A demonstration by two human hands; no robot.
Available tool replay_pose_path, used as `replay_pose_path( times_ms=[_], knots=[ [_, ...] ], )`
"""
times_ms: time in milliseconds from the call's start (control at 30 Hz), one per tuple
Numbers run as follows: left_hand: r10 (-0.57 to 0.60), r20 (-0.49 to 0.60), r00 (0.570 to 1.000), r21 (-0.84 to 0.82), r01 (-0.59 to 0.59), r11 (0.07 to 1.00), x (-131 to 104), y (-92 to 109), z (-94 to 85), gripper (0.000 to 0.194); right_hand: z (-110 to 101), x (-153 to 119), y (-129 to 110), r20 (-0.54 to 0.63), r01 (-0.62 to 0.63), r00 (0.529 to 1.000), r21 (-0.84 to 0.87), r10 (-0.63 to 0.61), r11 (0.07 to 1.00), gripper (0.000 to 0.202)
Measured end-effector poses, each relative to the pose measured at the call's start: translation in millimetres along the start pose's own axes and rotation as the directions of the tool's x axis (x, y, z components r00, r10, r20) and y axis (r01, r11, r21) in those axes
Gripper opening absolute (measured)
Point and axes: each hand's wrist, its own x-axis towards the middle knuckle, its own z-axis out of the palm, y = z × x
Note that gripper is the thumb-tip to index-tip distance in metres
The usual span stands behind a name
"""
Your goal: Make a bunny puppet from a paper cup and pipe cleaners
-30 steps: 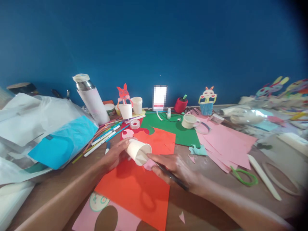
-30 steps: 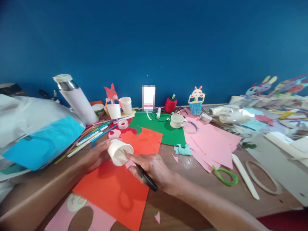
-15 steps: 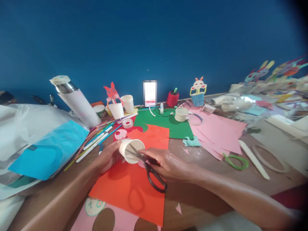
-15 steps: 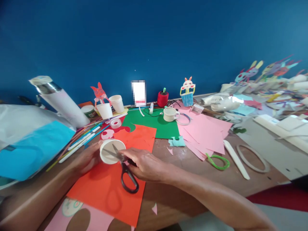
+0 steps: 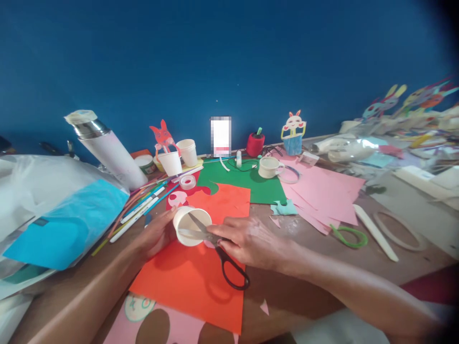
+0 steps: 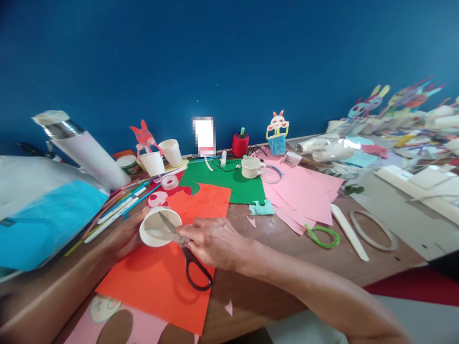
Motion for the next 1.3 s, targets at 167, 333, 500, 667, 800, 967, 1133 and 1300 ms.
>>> replay_pose_path(
  times_ms=[167, 333, 500, 667, 800, 967, 1133, 1300],
  knots=[
    [0.003, -0.029, 1.000, 0.031, -0.002, 1.000, 1, -1, 2.1, 0.028, -14, 0, -2, 0.079, 0.027, 0.997, -0.047, -0.023, 0.999, 0.028],
    [0.014, -0.014, 1.000, 0.066, -0.013, 0.998, 1, 1, 7.1, 0.025, -23, -1, -5, 0.142, 0.028, 0.990, -0.093, -0.015, 0.995, 0.031],
    [0.001, -0.020, 1.000, 0.064, 0.000, 0.998, 0, 3, 10.2, 0.024, -20, -3, -2, 0.138, 0.046, 0.990, -0.051, -0.039, 0.998, 0.033],
    [-0.053, -0.041, 0.998, 0.070, 0.056, 0.996, 0, 3, 10.5, 0.028, -16, -4, 2, 0.133, 0.098, 0.986, -0.007, -0.096, 0.995, 0.041],
    [-0.084, -0.035, 0.996, 0.051, 0.086, 0.995, 0, 3, 10.6, 0.031, -11, -3, 3, 0.101, 0.128, 0.987, -0.026, -0.125, 0.991, 0.036],
    [-0.106, -0.030, 0.994, 0.098, 0.108, 0.989, 0, 4, 12.8, 0.030, -10, -1, 3, 0.106, 0.139, 0.986, -0.078, -0.130, 0.987, 0.028],
    [-0.143, -0.017, 0.990, 0.109, 0.144, 0.984, -2, 5, 15.1, 0.031, -11, -1, 4, 0.130, 0.139, 0.983, -0.041, -0.133, 0.989, 0.035],
    [-0.174, -0.031, 0.984, 0.097, 0.176, 0.980, -4, 8, 20.4, 0.030, -6, -2, 6, 0.120, 0.145, 0.983, -0.039, -0.140, 0.989, 0.037]
  ],
)
